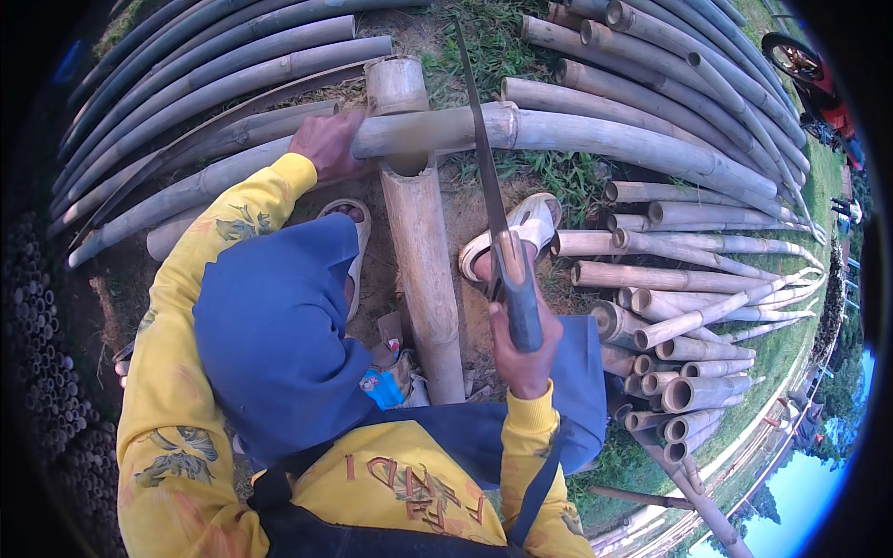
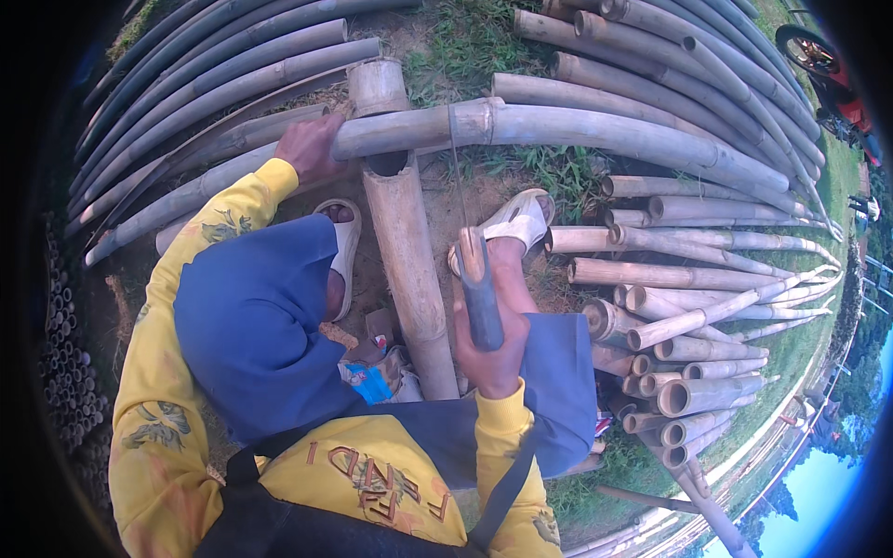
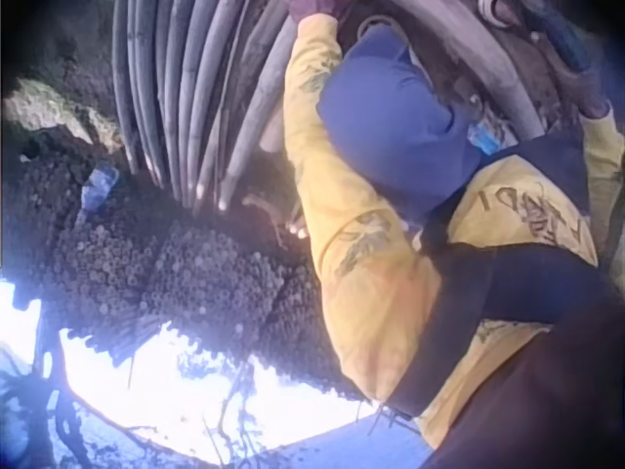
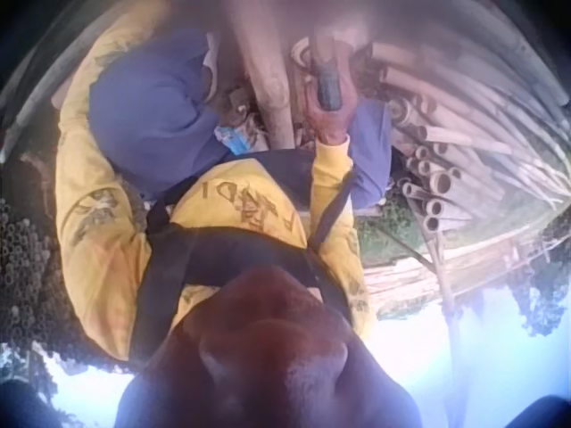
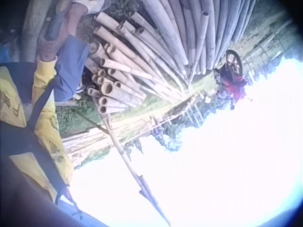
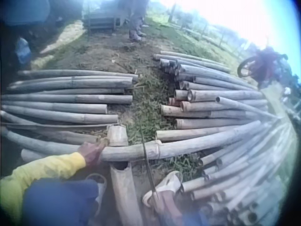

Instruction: The person sits on the ground and uses a hand saw to cut bamboo poles into shorter sections. They repeatedly pick up poles, position them on a support, saw through them, and place the cut pieces aside.

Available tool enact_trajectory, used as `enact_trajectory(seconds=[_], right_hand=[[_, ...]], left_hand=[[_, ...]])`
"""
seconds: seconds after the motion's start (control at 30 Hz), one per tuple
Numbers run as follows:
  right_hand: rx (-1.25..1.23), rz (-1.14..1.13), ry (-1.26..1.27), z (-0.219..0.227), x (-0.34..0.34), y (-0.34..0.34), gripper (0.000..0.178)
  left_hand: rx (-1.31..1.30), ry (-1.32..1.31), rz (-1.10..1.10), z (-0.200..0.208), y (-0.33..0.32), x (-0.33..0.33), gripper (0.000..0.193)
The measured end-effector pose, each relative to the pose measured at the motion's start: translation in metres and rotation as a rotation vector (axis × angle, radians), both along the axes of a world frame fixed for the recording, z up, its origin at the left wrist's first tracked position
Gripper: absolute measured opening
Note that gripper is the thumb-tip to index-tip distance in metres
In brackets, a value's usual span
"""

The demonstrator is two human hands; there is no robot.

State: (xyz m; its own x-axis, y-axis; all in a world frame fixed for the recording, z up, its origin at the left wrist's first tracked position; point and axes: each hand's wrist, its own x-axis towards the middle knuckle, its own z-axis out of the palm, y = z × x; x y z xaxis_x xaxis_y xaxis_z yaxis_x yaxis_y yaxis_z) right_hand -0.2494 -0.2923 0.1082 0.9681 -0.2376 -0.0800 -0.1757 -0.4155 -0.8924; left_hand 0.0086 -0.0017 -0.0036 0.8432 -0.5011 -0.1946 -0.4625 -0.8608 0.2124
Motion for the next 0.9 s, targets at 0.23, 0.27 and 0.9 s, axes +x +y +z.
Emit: enact_trajectory(seconds=[0.23, 0.27, 0.9], right_hand=[[-0.010, -0.021, -0.013, 0.003, -0.017, 0.012, 0.011], [-0.031, -0.026, 0.027, 0.019, -0.046, 0.012, 0.010], [-0.072, -0.039, 0.083, 0.040, -0.076, 0.010, 0.013]], left_hand=[[0.047, -0.002, 0.035, -0.001, 0.006, 0.004, 0.057], [0.029, -0.005, 0.052, 0.000, 0.006, -0.006, 0.058], [0.034, 0.067, 0.043, 0.002, 0.004, -0.004, 0.058]])
